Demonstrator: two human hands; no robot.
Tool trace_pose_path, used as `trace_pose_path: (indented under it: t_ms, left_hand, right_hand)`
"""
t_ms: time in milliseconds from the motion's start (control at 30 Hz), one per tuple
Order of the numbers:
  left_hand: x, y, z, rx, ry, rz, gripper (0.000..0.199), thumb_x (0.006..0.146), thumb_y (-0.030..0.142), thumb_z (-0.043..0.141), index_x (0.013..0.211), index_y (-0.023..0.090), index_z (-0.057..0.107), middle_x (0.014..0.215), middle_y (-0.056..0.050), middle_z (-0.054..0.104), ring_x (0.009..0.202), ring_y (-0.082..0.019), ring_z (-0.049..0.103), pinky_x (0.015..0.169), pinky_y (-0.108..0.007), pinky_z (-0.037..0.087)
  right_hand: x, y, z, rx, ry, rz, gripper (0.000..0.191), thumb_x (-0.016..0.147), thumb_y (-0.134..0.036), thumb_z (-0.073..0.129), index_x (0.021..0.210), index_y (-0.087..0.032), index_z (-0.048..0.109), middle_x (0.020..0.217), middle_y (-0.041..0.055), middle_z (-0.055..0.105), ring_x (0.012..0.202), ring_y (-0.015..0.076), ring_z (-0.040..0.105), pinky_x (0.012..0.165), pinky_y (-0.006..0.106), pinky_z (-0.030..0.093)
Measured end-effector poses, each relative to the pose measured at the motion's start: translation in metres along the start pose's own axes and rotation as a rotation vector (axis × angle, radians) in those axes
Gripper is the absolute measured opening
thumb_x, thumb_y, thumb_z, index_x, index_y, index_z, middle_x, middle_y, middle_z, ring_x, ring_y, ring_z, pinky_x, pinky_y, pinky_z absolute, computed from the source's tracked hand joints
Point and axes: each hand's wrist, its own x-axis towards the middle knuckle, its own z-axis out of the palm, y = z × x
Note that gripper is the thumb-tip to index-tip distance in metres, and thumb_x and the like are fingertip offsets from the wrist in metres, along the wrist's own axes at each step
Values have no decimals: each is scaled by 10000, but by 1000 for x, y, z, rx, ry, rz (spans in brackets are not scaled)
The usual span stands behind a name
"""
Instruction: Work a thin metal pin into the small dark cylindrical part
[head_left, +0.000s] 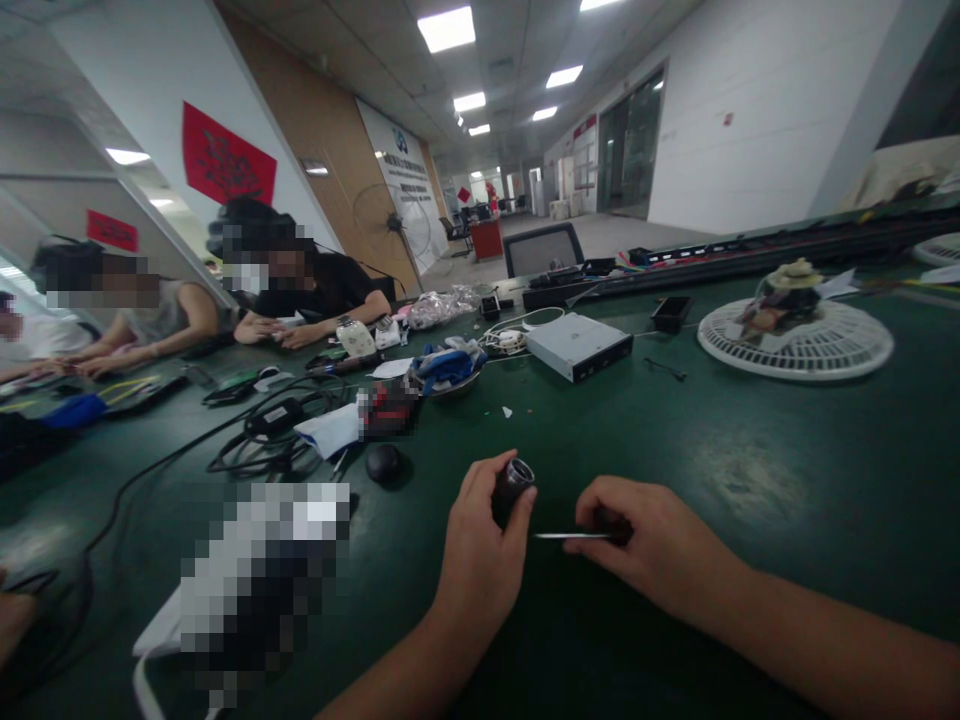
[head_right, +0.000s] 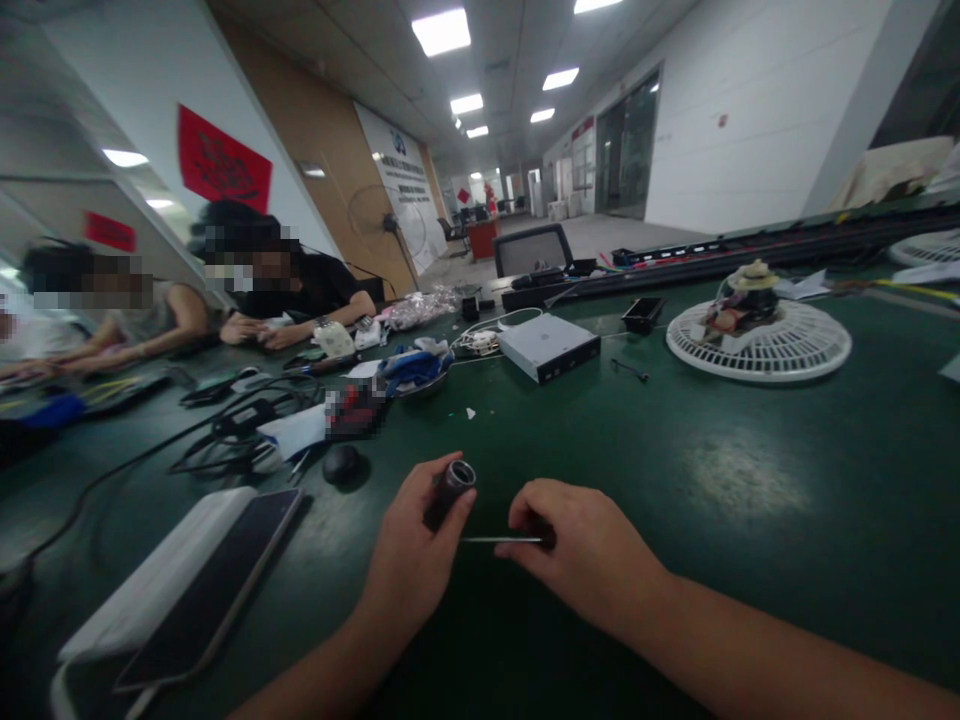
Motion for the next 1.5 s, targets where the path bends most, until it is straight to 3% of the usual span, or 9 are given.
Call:
trace_pose_path:
  t_ms: [200,333,600,867,1033,1167,1367,1500]
  left_hand:
    - [0,4,-1,-16,-48,8,350,905,175,618,1248,240,598,1189,-53,642,1101,-229,618,975,-441,504]
    - [-2,7,0,-42,-141,68,377,849,125,683,1201,254,638,1155,-40,657,1056,-222,626,940,-425,516]
    - [-6,11,-1,15,-275,274,422,797,88,756,1153,297,666,1140,4,689,1058,-218,614,925,-411,486]
    - [-6,11,-1,15,-238,269,426,784,84,772,1141,290,663,1121,16,697,1036,-205,620,908,-384,482]
    - [-7,11,-1,13,-244,287,425,780,44,754,1126,281,684,1129,6,703,1047,-210,616,914,-387,475]
    - [-6,11,-1,-34,-257,367,427,807,35,723,1142,297,685,1137,15,718,1042,-198,635,924,-388,454]
    - [-7,9,-2,-84,-315,439,412,803,-11,656,1084,287,697,1125,23,728,1029,-177,659,946,-398,412]
    - [-8,9,-3,-108,-314,449,432,778,-24,648,1098,264,676,1112,8,725,1025,-178,660,948,-391,413]
  right_hand:
    - [1,5,-3,122,147,-26,114,880,-190,662,966,-260,690,925,-3,692,808,153,652,659,274,512]
    - [1,2,-5,155,193,-102,169,882,-148,615,984,-253,699,1060,32,678,896,169,653,678,284,527]
    - [1,3,-6,222,217,-23,120,834,-175,726,907,-271,732,902,-26,733,825,159,678,750,296,521]
    - [1,5,-4,270,227,-102,98,875,-191,700,935,-264,727,965,-15,735,884,153,684,755,284,520]
    - [1,3,-5,305,150,-90,124,886,-148,663,854,-250,726,881,-23,729,834,143,680,783,289,515]
    - [2,3,-3,275,171,-78,86,871,-174,690,809,-233,703,886,-15,695,838,144,653,755,282,489]
    - [4,3,-1,215,36,102,125,791,-207,757,751,-217,639,702,-48,621,658,131,566,604,267,417]
    - [5,2,-1,219,5,142,103,802,-219,736,768,-217,638,692,-51,633,644,128,566,594,262,409]
